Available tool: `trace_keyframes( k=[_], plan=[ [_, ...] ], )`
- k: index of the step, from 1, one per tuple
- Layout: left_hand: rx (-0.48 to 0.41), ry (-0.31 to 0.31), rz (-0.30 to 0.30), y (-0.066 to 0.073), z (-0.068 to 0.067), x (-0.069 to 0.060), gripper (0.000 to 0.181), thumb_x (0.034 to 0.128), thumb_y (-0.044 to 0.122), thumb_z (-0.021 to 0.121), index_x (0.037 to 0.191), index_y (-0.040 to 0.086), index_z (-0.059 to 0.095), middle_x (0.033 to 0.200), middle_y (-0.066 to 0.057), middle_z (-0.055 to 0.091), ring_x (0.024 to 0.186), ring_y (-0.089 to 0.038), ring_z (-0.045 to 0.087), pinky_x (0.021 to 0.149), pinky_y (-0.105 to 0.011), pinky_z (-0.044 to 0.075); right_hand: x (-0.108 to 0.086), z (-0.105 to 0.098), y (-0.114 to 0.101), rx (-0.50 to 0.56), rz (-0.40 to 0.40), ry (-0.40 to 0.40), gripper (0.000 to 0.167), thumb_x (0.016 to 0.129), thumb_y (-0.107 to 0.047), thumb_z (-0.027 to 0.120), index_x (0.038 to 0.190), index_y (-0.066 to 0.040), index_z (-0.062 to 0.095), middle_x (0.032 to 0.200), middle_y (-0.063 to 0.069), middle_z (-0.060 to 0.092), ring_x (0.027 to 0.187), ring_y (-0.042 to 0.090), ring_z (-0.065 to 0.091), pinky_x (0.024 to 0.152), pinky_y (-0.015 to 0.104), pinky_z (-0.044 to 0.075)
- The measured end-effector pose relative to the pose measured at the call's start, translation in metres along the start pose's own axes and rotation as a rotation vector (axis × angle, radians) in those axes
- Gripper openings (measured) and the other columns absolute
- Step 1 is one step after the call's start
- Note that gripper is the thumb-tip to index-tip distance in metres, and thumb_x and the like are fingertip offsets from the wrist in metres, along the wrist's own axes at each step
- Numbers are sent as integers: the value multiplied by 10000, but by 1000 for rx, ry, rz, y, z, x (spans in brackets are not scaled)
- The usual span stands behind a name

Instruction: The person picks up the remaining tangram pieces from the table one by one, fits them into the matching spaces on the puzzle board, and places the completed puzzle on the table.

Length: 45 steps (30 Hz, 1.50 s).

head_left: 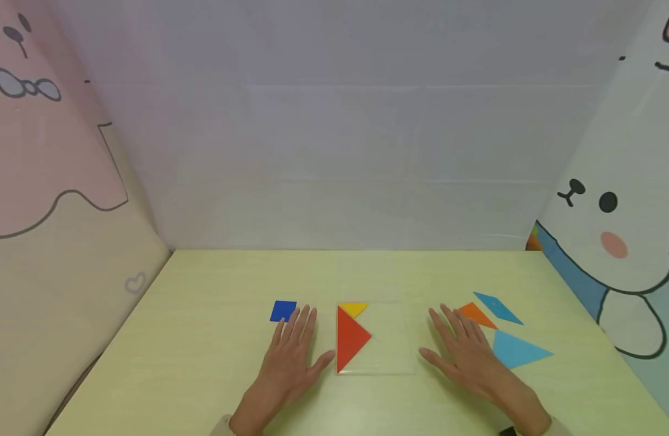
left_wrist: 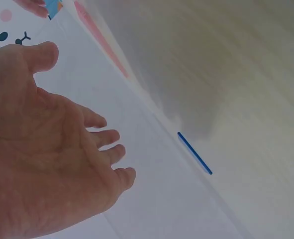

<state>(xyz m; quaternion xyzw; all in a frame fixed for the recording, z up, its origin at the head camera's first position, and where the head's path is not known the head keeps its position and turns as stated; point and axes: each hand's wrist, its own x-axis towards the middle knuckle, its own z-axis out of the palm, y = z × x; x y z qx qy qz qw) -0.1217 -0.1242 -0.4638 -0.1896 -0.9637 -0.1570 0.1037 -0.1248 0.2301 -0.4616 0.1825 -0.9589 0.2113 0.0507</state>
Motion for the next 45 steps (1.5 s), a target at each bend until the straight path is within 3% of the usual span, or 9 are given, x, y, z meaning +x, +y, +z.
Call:
trace_keyframes(
  k=[8,14,18,24,32,37,45],
  plan=[
    [-89,-126,-11,6,-6,2,793,1008,525,567,1590,31,351,1618,-163,379,1460,-388,385,1188,-529,330,0,5,5,-56,-20,24,771,998,-514,618,1559,-33,397,1567,273,362,1396,517,340,1060,726,305],
    [-89,-221,34,9,-8,2,793,984,516,630,1574,44,389,1596,-137,416,1427,-345,436,1153,-504,392,-2,-2,1,-57,15,-17,758,1008,-495,611,1545,2,414,1568,282,375,1406,522,350,1076,728,321],
    [-100,-251,86,10,-6,1,774,968,504,666,1547,46,431,1570,-134,449,1407,-328,459,1128,-510,419,-3,-7,0,-83,45,-67,762,1018,-497,595,1550,13,403,1576,275,376,1415,516,356,1098,707,325],
    [-79,-282,149,12,-4,0,753,955,453,707,1529,35,455,1544,-118,485,1376,-306,492,1110,-476,442,-4,-7,7,-105,62,-77,775,1018,-509,591,1535,40,412,1551,283,407,1378,518,391,1061,703,368],
    [-9,-387,189,16,-3,4,705,978,430,689,1546,78,464,1571,-64,466,1400,-278,463,1134,-425,431,-8,-11,16,-133,27,-60,667,1005,-417,659,1480,19,489,1452,243,500,1301,471,477,1013,672,429],
    [31,-373,251,15,-4,4,617,1012,366,650,1528,67,491,1558,-73,480,1386,-280,479,1132,-390,433,-9,-14,24,-122,26,-56,625,983,-374,702,1441,13,525,1376,226,549,1269,467,508,992,659,445],
    [70,-253,344,14,-2,1,495,1028,253,637,1456,17,564,1480,-111,550,1307,-276,547,1076,-362,488,-12,-20,39,-134,25,-50,588,938,-313,763,1359,46,563,1283,234,582,1156,457,537,947,624,486]
  ],
)
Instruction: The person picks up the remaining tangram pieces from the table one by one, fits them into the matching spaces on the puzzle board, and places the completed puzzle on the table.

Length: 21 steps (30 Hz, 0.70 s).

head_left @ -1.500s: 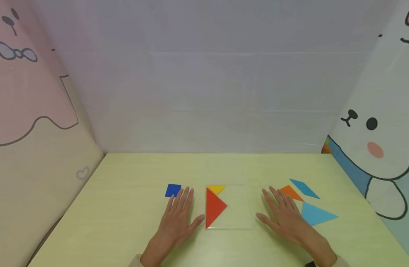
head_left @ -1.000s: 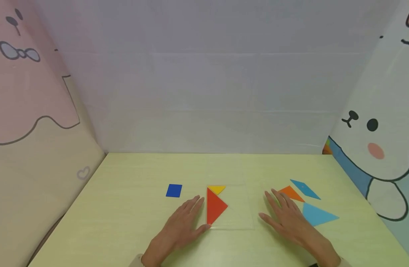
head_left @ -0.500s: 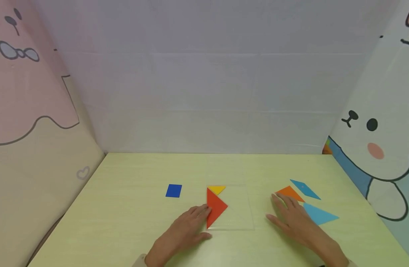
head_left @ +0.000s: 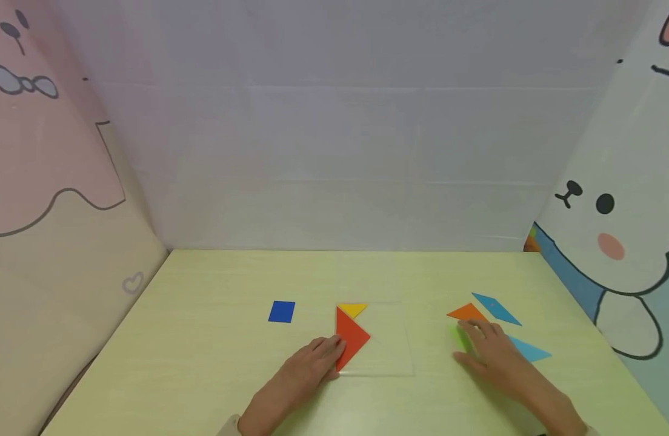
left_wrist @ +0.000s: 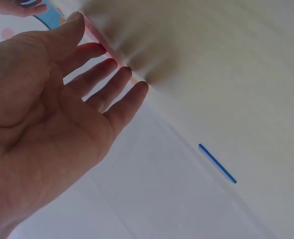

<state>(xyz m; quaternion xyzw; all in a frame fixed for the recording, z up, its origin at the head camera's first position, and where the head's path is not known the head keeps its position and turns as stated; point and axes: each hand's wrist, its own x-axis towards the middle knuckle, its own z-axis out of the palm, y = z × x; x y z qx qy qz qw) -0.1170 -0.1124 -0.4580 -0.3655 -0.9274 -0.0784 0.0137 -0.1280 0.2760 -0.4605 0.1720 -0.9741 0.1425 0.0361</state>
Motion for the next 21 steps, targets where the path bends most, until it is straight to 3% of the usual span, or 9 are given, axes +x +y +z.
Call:
trace_keyframes(
  k=[11,21],
  plan=[
    [0,35,16,-1,1,1,479,1015,242,651,1420,-6,589,1445,-136,569,1273,-297,562,1050,-370,508,-8,-7,25,-41,-52,61,545,855,-227,845,1257,58,610,1211,236,590,1102,484,560,871,646,503],
    [-4,67,39,-1,0,0,457,1016,229,652,1398,-18,604,1429,-149,578,1249,-298,575,1042,-357,511,-10,-14,44,-52,17,-22,457,889,-272,813,1175,36,633,1140,207,603,1018,431,567,836,605,508]
  ],
)
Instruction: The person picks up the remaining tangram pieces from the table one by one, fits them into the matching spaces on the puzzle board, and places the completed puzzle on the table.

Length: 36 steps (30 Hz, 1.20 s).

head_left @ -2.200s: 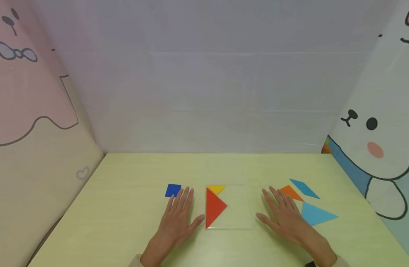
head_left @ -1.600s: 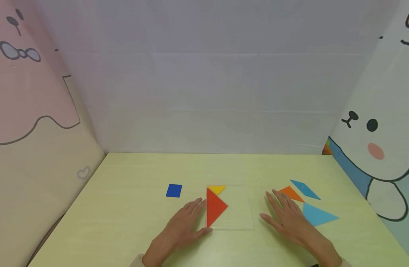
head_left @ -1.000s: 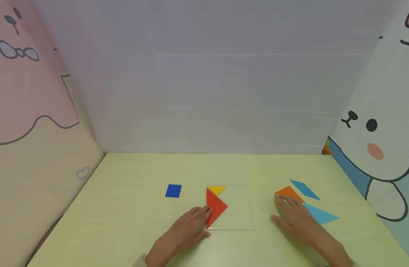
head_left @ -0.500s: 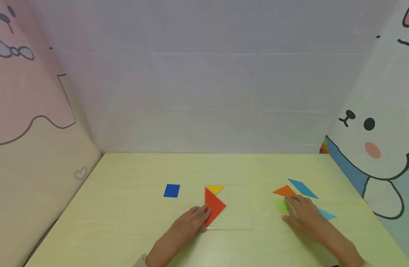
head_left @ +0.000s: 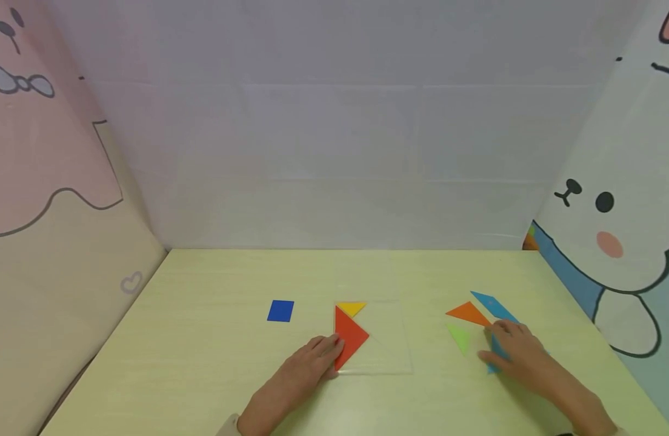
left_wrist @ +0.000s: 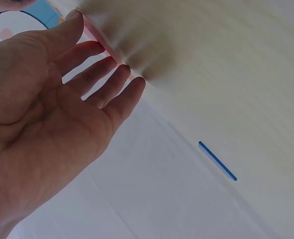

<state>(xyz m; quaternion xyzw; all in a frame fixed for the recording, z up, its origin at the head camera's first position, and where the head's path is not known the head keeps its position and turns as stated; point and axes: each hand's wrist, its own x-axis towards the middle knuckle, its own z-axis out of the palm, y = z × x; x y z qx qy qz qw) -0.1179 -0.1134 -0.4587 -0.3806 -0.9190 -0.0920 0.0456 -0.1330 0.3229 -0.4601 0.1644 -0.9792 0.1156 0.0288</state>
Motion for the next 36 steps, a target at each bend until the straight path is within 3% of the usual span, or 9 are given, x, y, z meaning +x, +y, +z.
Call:
trace_keyframes(
  k=[5,13,21,26,36],
  plan=[
    [-10,-7,-2,-1,0,0,462,1015,225,652,1406,-15,598,1437,-145,572,1249,-297,573,1043,-353,511,-3,-3,4,26,16,-5,472,900,-262,802,1204,55,630,1169,241,600,1014,439,567,854,605,509],
    [29,48,29,-1,2,-1,440,1009,214,664,1381,-16,618,1410,-147,594,1224,-288,588,1029,-335,516,-7,-10,14,66,48,-58,500,917,-263,783,1214,112,636,1181,246,596,1029,449,573,858,610,515],
    [-17,6,3,-1,0,0,453,1015,208,656,1404,-18,601,1434,-146,577,1251,-298,574,1046,-355,509,-11,-17,27,107,34,-126,580,868,-256,829,1221,155,624,1177,266,584,1051,452,580,885,617,513],
    [-40,-26,-22,-1,0,0,474,1015,210,655,1426,-13,584,1455,-146,562,1278,-295,561,1064,-364,497,-13,-19,33,86,-6,-120,613,811,-251,874,1203,157,637,1146,216,597,1038,408,605,869,573,528],
    [-18,5,17,-4,3,-1,463,1017,218,649,1411,-17,594,1439,-150,573,1258,-300,568,1053,-355,503,-14,-19,37,78,-38,-93,531,785,-238,894,1150,80,674,1085,117,617,927,263,612,790,395,564]
  ],
)
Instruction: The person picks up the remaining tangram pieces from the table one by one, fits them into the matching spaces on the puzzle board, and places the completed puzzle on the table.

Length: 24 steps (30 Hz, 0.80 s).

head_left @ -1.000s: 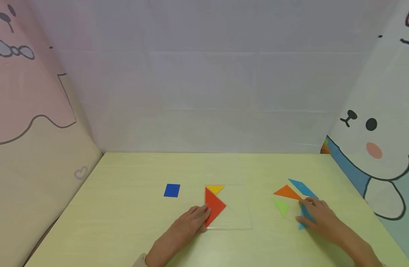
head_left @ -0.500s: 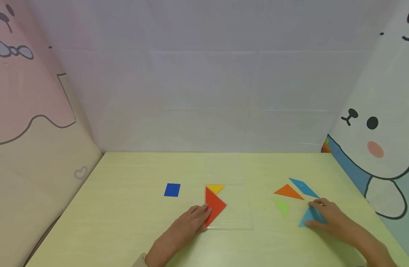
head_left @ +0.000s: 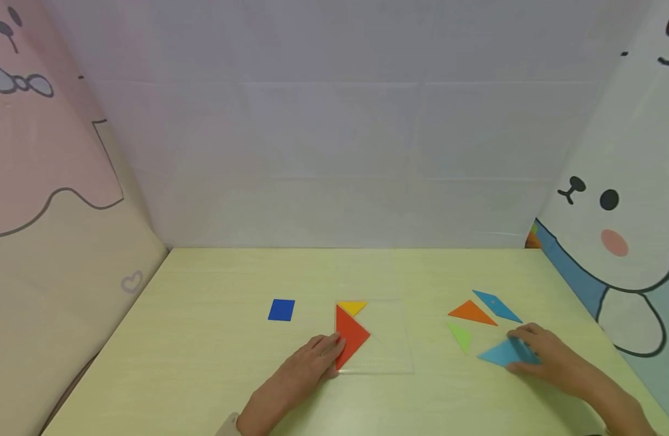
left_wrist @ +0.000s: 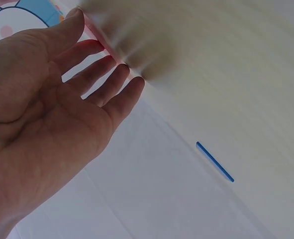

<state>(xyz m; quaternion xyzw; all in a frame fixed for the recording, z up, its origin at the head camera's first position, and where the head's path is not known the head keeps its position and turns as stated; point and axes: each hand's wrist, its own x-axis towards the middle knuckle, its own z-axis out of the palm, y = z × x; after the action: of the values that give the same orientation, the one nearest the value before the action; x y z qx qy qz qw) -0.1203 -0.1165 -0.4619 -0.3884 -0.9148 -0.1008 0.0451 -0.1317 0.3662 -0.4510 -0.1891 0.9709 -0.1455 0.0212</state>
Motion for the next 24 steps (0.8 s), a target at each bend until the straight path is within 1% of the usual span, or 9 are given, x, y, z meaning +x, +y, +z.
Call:
trace_keyframes(
  k=[5,11,15,18,19,21,24],
  plan=[
    [-5,-2,3,0,-1,0,463,1018,213,649,1414,-18,589,1440,-154,570,1261,-300,563,1051,-354,505,0,-1,-1,41,6,-9,517,803,-237,880,1166,65,669,1071,92,610,869,192,596,742,346,553],
    [-18,-13,-4,-1,-1,0,469,1016,226,648,1415,-15,591,1439,-154,568,1266,-300,557,1052,-351,503,-2,-1,-3,89,24,1,499,800,-206,881,1180,39,670,1071,86,597,887,248,622,735,326,557],
    [-40,-44,-32,2,-3,1,479,1019,209,644,1438,-13,571,1466,-149,549,1286,-291,548,1067,-364,495,-2,-1,-3,141,70,-10,498,793,-189,886,1188,16,661,1073,104,577,910,265,636,738,353,576],
    [-49,-61,-48,2,-3,2,483,1023,213,638,1447,-6,565,1475,-143,542,1297,-287,540,1075,-363,489,0,-3,-1,193,112,-41,513,799,-182,884,1205,18,641,1082,134,559,937,287,640,747,399,588],
    [-51,-63,-50,2,-3,2,484,1023,215,638,1448,-6,565,1476,-144,541,1299,-287,539,1077,-365,488,0,-3,-1,209,123,-48,520,797,-186,886,1209,16,640,1085,134,556,943,287,639,751,398,591],
    [-51,-67,-55,2,-3,2,485,1024,217,638,1449,-4,565,1476,-141,542,1301,-287,537,1079,-366,486,1,-4,1,232,132,-58,527,799,-193,885,1215,16,638,1086,133,550,954,290,635,758,386,594],
    [-52,-75,-63,2,-3,2,491,1024,220,637,1456,1,559,1479,-137,540,1308,-284,534,1081,-368,484,1,-3,3,257,129,-58,528,794,-208,888,1216,1,650,1080,104,545,958,255,621,757,318,592]
  ],
)
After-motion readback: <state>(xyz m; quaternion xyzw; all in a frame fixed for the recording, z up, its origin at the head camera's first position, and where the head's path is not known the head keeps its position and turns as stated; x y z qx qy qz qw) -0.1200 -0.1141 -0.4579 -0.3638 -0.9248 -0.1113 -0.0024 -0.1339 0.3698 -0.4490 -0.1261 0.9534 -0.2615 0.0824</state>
